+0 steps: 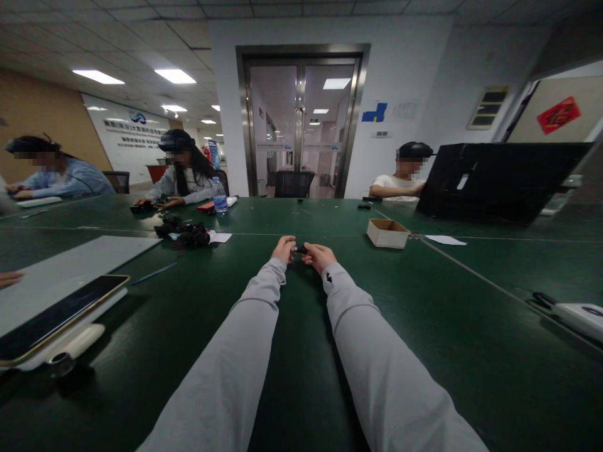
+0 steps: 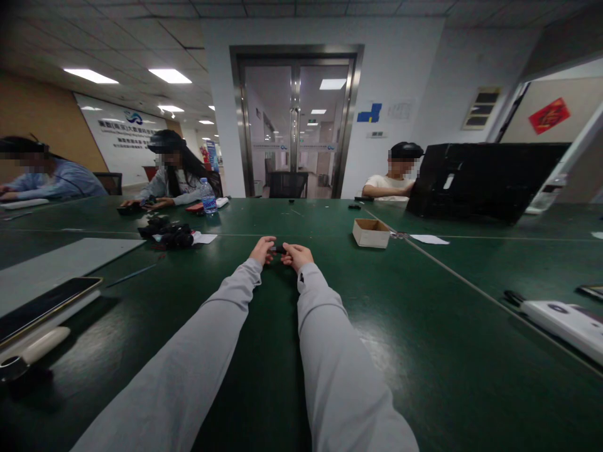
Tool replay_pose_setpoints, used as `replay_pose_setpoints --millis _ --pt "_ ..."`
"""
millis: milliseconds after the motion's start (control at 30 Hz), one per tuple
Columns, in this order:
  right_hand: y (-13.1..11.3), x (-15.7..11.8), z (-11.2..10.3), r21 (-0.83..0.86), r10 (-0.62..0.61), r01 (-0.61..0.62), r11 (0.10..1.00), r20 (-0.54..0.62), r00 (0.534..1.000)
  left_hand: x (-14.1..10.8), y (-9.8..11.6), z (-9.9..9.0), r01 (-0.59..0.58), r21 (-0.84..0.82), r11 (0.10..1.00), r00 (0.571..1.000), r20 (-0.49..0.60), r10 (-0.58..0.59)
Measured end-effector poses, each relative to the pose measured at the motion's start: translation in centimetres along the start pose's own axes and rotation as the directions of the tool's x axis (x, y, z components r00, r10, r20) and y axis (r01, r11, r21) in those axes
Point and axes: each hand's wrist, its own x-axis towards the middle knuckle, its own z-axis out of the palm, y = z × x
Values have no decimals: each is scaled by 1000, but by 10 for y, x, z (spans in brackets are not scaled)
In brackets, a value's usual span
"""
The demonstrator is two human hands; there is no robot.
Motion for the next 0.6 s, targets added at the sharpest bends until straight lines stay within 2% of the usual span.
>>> replay_pose_setpoints --millis 167,300,400,600 --pt "-2 -1 2 -12 15 -15 1000 -8 1000 2 0 0 -13 2 1000 998 56 13" --pt "-4 -3 3 -29 20 -20 999 -14 1000 2 1 0 31 8 999 999 24 -32" --pt "-4 -4 3 -31 15 -16 999 -10 1000 1 1 0 9 -7 1000 999 39 -8" --pt "-4 -5 2 -14 10 -10 1000 14 1000 -1 4 -1 34 -5 999 999 34 -34"
